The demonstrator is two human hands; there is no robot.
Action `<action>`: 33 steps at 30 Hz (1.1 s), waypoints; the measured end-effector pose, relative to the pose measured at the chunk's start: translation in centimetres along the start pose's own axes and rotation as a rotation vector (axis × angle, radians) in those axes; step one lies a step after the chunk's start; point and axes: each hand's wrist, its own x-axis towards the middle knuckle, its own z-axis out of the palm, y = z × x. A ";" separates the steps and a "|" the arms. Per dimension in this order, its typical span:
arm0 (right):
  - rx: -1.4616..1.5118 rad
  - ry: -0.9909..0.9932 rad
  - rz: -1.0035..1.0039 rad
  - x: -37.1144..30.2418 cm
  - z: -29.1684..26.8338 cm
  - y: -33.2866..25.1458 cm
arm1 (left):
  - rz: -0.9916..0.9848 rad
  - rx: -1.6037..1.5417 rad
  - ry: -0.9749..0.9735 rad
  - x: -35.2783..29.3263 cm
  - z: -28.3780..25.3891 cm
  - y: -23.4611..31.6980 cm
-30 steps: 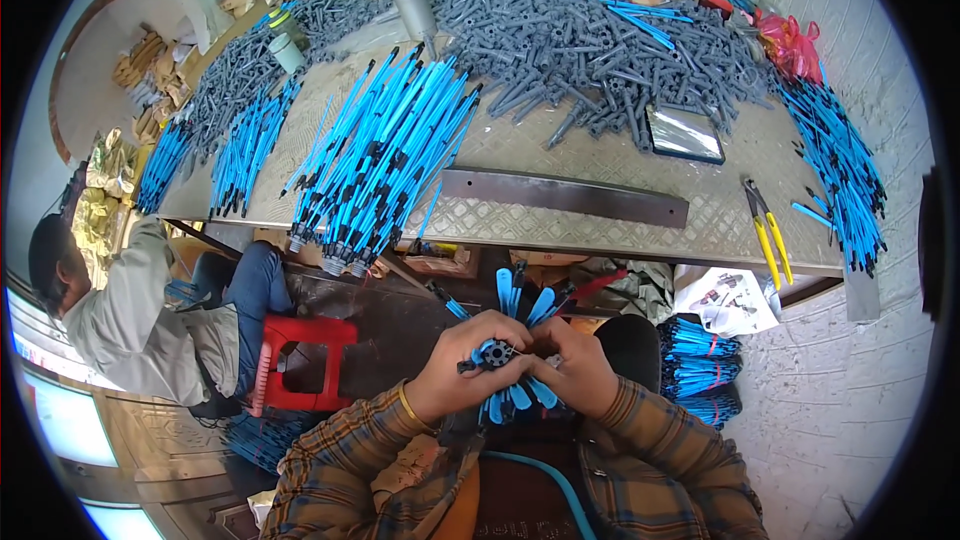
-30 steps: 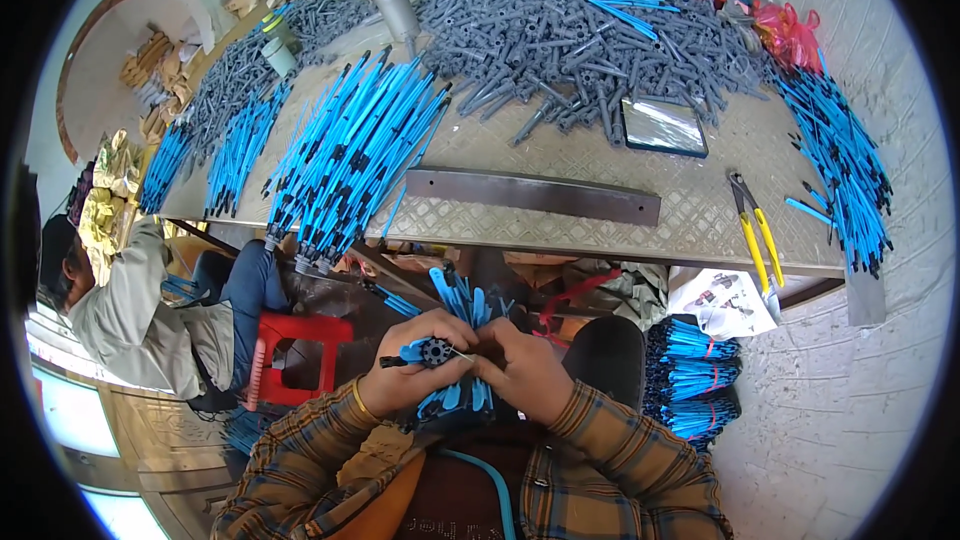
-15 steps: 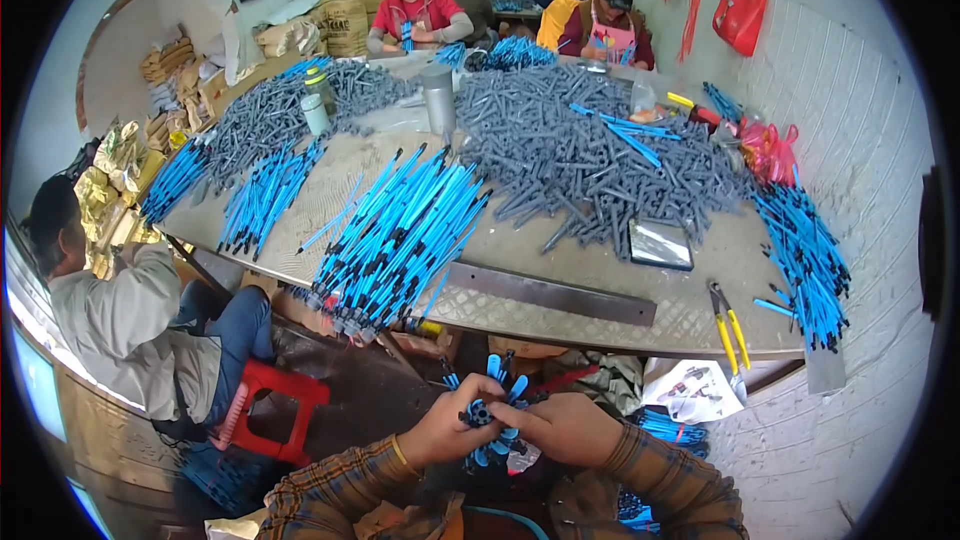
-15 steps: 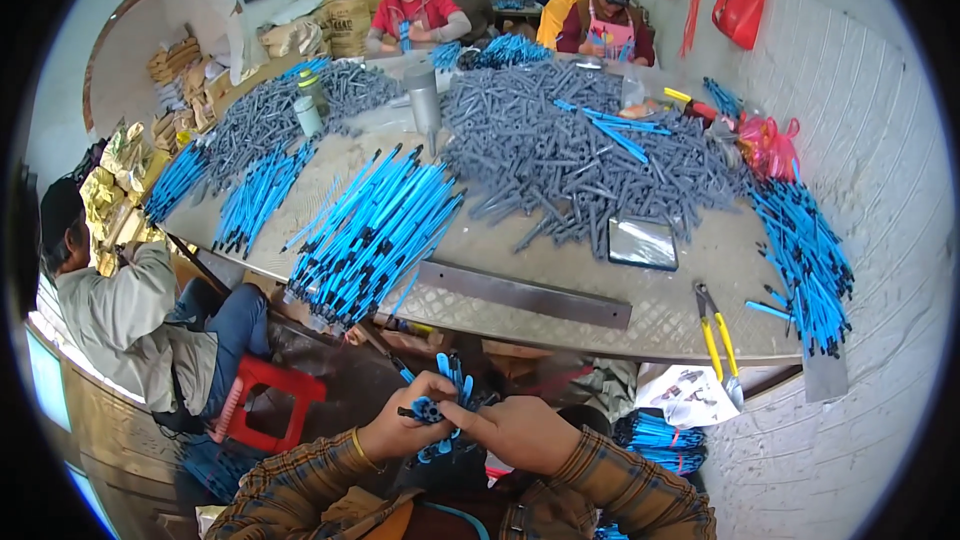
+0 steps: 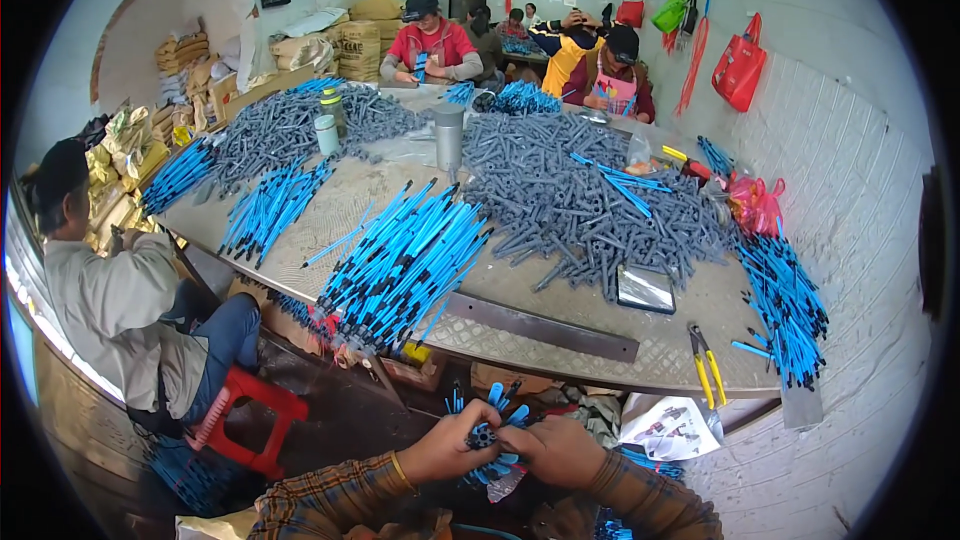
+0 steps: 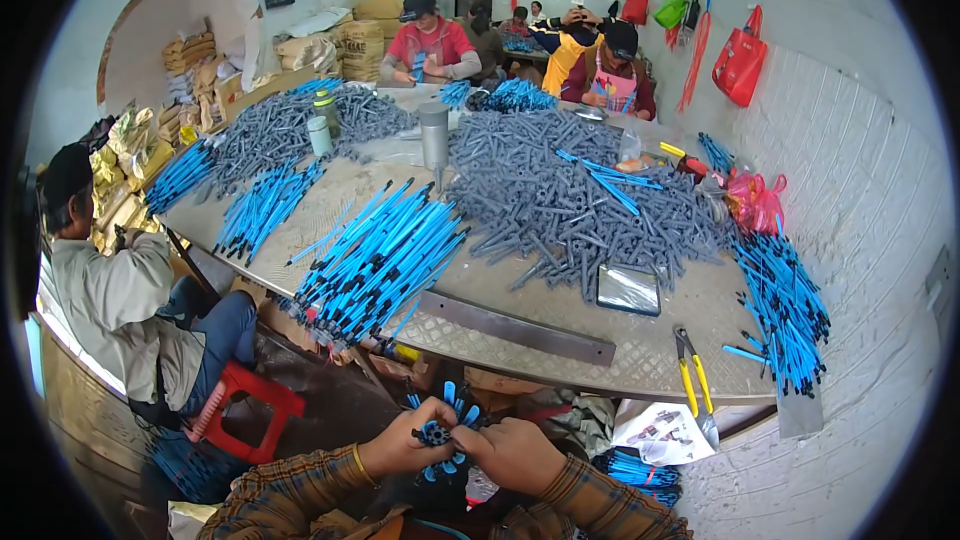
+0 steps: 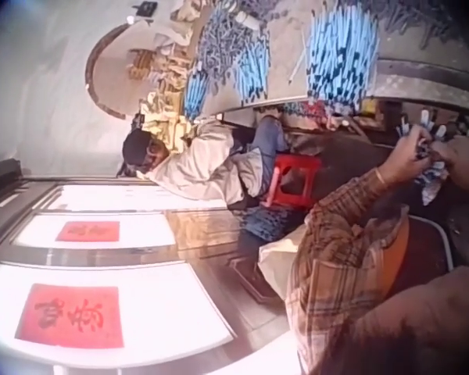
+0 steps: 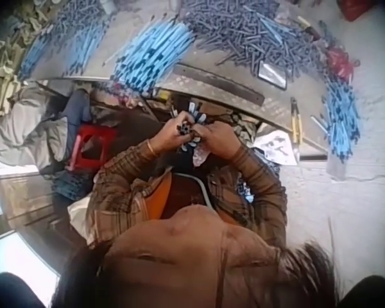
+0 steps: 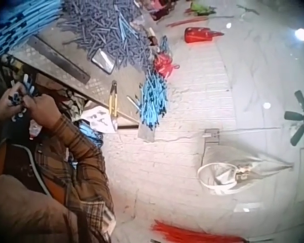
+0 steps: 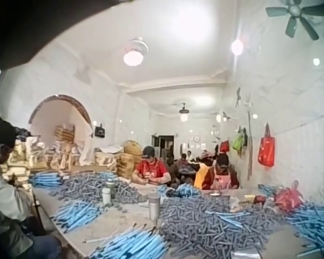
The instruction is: The person inserts wires into plastic connectors by hand, then secures them using pliers.
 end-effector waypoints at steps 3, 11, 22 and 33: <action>0.052 0.046 0.021 0.1 0.7 -0.2 | 0.022 0.025 -0.009 -0.3 0.1 -0.3; 0.186 0.129 0.285 -0.9 2.0 -1.3 | 0.104 -0.012 0.009 0.4 0.9 0.3; -0.489 0.430 0.932 -14.6 -8.0 10.3 | -0.086 -0.225 -0.053 0.1 -0.8 -2.4; -0.820 0.332 1.023 -22.1 -5.3 15.0 | -0.075 -0.425 -0.043 -0.5 -0.8 -3.4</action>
